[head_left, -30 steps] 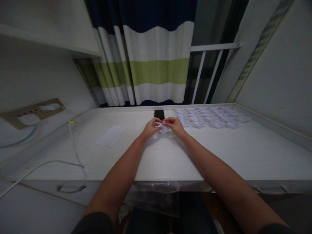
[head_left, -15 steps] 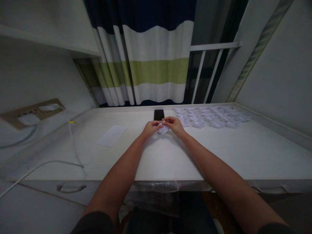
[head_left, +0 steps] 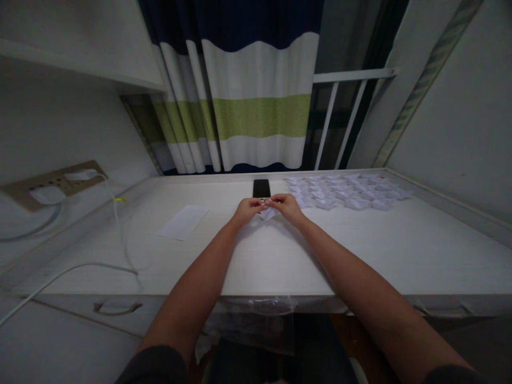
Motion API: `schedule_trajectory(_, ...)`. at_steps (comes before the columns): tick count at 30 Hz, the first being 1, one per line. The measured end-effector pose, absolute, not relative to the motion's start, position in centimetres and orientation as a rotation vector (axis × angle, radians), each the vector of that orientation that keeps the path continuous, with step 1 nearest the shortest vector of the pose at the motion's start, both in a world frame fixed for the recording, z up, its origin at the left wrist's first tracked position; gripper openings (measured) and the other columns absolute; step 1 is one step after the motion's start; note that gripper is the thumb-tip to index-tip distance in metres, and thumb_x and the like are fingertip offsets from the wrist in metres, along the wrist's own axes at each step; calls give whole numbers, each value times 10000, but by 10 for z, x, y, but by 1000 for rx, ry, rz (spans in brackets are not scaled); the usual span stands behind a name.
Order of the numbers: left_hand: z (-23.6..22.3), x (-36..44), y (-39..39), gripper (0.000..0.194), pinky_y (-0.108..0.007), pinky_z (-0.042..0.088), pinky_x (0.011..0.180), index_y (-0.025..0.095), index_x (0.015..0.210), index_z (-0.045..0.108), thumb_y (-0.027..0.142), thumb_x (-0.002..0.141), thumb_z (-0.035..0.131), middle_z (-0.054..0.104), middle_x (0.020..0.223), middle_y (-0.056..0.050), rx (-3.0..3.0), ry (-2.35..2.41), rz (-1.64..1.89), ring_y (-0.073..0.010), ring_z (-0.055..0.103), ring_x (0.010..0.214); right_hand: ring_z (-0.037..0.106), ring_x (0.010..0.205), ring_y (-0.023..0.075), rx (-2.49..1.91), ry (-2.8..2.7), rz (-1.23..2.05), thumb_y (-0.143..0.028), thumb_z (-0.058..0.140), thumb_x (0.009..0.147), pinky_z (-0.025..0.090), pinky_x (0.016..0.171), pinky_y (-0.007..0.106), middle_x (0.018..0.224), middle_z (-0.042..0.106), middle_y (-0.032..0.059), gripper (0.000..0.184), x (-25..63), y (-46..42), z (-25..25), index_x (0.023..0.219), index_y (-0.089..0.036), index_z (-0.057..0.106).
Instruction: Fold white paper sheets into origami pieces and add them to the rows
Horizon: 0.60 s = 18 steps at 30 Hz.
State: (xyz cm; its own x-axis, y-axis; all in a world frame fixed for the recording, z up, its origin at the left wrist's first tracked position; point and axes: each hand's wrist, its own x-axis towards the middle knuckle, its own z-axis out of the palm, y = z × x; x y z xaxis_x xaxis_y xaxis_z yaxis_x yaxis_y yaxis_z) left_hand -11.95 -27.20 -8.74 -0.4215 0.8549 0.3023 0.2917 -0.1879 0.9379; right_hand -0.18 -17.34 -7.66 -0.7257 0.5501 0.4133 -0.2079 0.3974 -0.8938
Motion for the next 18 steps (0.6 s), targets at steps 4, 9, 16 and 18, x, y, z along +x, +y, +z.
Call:
schedule_trajectory(4,-86,-119,-273,224,-231,400,553,145,570,600,346,544,695,545,537,23,1340,1646,1640,-98,494,535,474,499,95,-295,-1927,1434,-379,656,580,334,492,222,548,612,5,242,-2,-174,-76,630,-142,667)
schedule_trajectory(9,-84,-117,-274,229,-227,373,553,138,565,581,342,554,685,529,530,29,1363,1637,1613,-94,480,537,392,461,73,-298,-1961,1414,-413,651,571,264,455,216,467,525,-25,278,-2,-172,-77,590,-135,638)
schedule_trajectory(16,-81,-112,-277,231,-212,329,561,131,547,537,325,574,660,482,524,47,1387,1592,1622,-78,441,544,385,479,68,-277,-1974,1520,-447,651,553,261,467,212,482,503,-35,318,-1,-172,-76,577,-133,603)
schedule_trajectory(18,-81,-111,-277,236,-208,319,552,131,546,527,326,569,659,475,524,48,1379,1579,1628,-76,432,542,379,474,66,-276,-1952,1563,-447,654,549,261,465,212,477,497,-37,318,-1,-173,-75,575,-135,600)
